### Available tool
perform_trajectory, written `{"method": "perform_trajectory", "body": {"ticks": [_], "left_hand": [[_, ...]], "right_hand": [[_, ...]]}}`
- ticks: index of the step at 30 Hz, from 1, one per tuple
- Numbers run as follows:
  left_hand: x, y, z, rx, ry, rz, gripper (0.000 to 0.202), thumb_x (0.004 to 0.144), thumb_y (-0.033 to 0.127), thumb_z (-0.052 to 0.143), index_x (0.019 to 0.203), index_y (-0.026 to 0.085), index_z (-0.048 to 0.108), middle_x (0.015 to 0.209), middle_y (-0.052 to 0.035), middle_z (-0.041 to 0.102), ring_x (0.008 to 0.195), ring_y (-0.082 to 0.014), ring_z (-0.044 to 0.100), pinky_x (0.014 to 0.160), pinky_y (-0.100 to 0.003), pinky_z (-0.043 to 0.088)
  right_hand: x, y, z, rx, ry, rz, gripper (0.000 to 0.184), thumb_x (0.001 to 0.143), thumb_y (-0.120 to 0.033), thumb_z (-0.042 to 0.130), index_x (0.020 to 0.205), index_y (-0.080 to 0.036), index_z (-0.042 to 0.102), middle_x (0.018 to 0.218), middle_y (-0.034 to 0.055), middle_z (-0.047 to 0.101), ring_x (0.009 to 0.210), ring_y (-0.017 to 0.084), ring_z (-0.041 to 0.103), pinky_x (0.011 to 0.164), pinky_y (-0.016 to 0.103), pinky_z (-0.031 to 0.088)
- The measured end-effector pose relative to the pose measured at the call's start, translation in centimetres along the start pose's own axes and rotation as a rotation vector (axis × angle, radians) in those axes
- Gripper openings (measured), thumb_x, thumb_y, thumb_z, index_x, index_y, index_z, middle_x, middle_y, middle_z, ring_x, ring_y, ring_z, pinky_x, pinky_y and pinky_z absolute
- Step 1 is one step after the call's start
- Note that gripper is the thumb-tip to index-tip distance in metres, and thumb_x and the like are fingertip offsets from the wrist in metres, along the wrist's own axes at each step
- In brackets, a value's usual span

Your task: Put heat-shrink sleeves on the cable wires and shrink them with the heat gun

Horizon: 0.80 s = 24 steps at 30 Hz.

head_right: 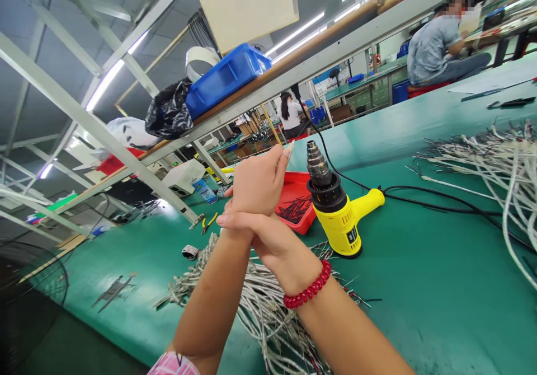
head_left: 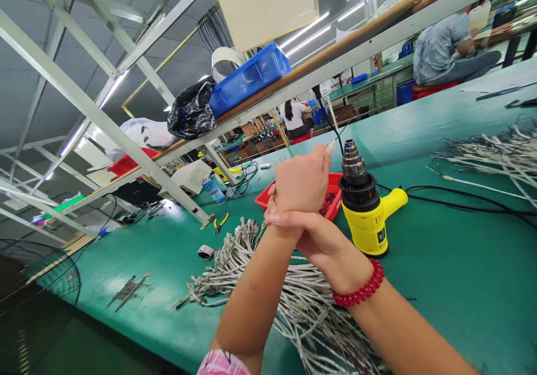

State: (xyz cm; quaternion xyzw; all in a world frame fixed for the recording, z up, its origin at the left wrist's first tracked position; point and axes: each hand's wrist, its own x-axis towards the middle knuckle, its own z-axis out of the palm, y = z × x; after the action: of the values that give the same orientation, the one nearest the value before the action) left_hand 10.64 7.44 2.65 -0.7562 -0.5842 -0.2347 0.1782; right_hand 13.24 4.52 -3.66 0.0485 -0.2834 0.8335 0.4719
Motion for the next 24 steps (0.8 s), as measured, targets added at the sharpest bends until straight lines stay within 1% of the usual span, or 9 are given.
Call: {"method": "perform_trajectory", "body": {"ticks": [3, 5, 7, 9, 13, 16, 18, 21, 24], "left_hand": [[-0.5, -0.2, -0.5, 0.108, -0.031, 0.034, 0.034, 0.1, 0.037, 0.036, 0.078, 0.019, 0.055, 0.058, 0.0001, 0.045, 0.05, -0.0135, 0.024, 0.056, -0.032, 0.016], [-1.4, -0.9, -1.0, 0.061, -0.018, 0.04, 0.034, 0.099, 0.037, 0.039, 0.072, 0.019, 0.05, 0.055, 0.0019, 0.04, 0.051, -0.0128, 0.021, 0.055, -0.031, 0.017], [-2.8, -1.9, -1.5, -0.119, 0.023, 0.031, 0.037, 0.097, 0.037, 0.043, 0.066, 0.018, 0.044, 0.053, 0.0035, 0.036, 0.052, -0.0116, 0.022, 0.055, -0.03, 0.02], [-4.6, -3.2, -2.0, -0.376, 0.059, 0.011, 0.039, 0.097, 0.039, 0.044, 0.065, 0.017, 0.042, 0.054, 0.0041, 0.037, 0.053, -0.01, 0.026, 0.055, -0.027, 0.024], [-7.4, -5.9, -1.9, -0.973, 0.142, -0.165, 0.04, 0.099, 0.041, 0.042, 0.068, 0.017, 0.047, 0.055, 0.0037, 0.039, 0.049, -0.0075, 0.032, 0.046, -0.021, 0.026], [-7.8, -7.4, -1.0, -1.525, 0.071, -0.1, 0.042, 0.098, 0.043, 0.043, 0.065, 0.017, 0.041, 0.044, 0.0067, 0.029, 0.037, -0.0059, 0.022, 0.037, -0.018, 0.018], [-7.6, -8.0, -0.6, -1.778, -0.059, 0.023, 0.044, 0.097, 0.044, 0.045, 0.063, 0.018, 0.036, 0.04, 0.0083, 0.023, 0.034, -0.0049, 0.016, 0.035, -0.017, 0.015], [-7.3, -8.3, -0.3, -1.937, -0.215, 0.065, 0.045, 0.096, 0.046, 0.046, 0.063, 0.018, 0.034, 0.039, 0.0094, 0.023, 0.031, -0.0037, 0.015, 0.033, -0.014, 0.016], [-7.5, -8.4, -0.5, -1.95, -0.387, 0.059, 0.043, 0.097, 0.047, 0.045, 0.066, 0.018, 0.036, 0.039, 0.0097, 0.026, 0.03, -0.0035, 0.017, 0.031, -0.013, 0.019]], "right_hand": [[-0.1, 0.3, 0.1, -0.01, -0.052, -0.002, 0.032, 0.059, -0.012, 0.081, 0.086, -0.017, 0.064, 0.076, -0.0036, 0.057, 0.072, 0.01, 0.053, 0.07, 0.022, 0.044], [-0.3, 0.9, 0.3, -0.066, -0.056, 0.021, 0.037, 0.062, -0.014, 0.082, 0.094, -0.018, 0.064, 0.08, -0.0028, 0.058, 0.076, 0.011, 0.055, 0.074, 0.024, 0.046], [-0.7, 1.6, 0.6, -0.231, -0.044, 0.067, 0.048, 0.061, -0.019, 0.083, 0.103, -0.019, 0.062, 0.088, 0.0001, 0.061, 0.084, 0.015, 0.058, 0.081, 0.029, 0.048], [-1.2, 2.2, 1.0, -0.52, -0.031, 0.123, 0.058, 0.058, -0.026, 0.086, 0.109, -0.017, 0.06, 0.1, 0.0048, 0.064, 0.094, 0.021, 0.059, 0.085, 0.034, 0.048], [-2.1, 2.2, 1.6, -1.192, -0.115, 0.158, 0.043, 0.064, -0.044, 0.081, 0.093, -0.016, 0.065, 0.092, 0.0074, 0.068, 0.089, 0.027, 0.062, 0.079, 0.036, 0.048], [-2.2, 0.9, 1.5, -1.478, -0.133, 0.028, 0.038, 0.072, -0.047, 0.075, 0.098, -0.02, 0.066, 0.1, 0.0077, 0.069, 0.095, 0.028, 0.062, 0.082, 0.036, 0.047], [-2.0, 0.0, 1.1, -1.584, 0.01, -0.111, 0.043, 0.079, -0.053, 0.068, 0.111, -0.025, 0.063, 0.114, 0.0074, 0.066, 0.103, 0.028, 0.06, 0.086, 0.039, 0.045], [-1.7, -0.8, 0.2, -1.586, 0.286, -0.419, 0.054, 0.088, -0.06, 0.05, 0.131, -0.028, 0.053, 0.13, 0.0074, 0.059, 0.116, 0.028, 0.055, 0.097, 0.043, 0.041], [-1.7, -0.6, 0.3, -1.473, 0.379, -0.693, 0.05, 0.09, -0.054, 0.053, 0.132, -0.028, 0.052, 0.129, 0.0062, 0.06, 0.112, 0.023, 0.059, 0.093, 0.033, 0.045]]}}
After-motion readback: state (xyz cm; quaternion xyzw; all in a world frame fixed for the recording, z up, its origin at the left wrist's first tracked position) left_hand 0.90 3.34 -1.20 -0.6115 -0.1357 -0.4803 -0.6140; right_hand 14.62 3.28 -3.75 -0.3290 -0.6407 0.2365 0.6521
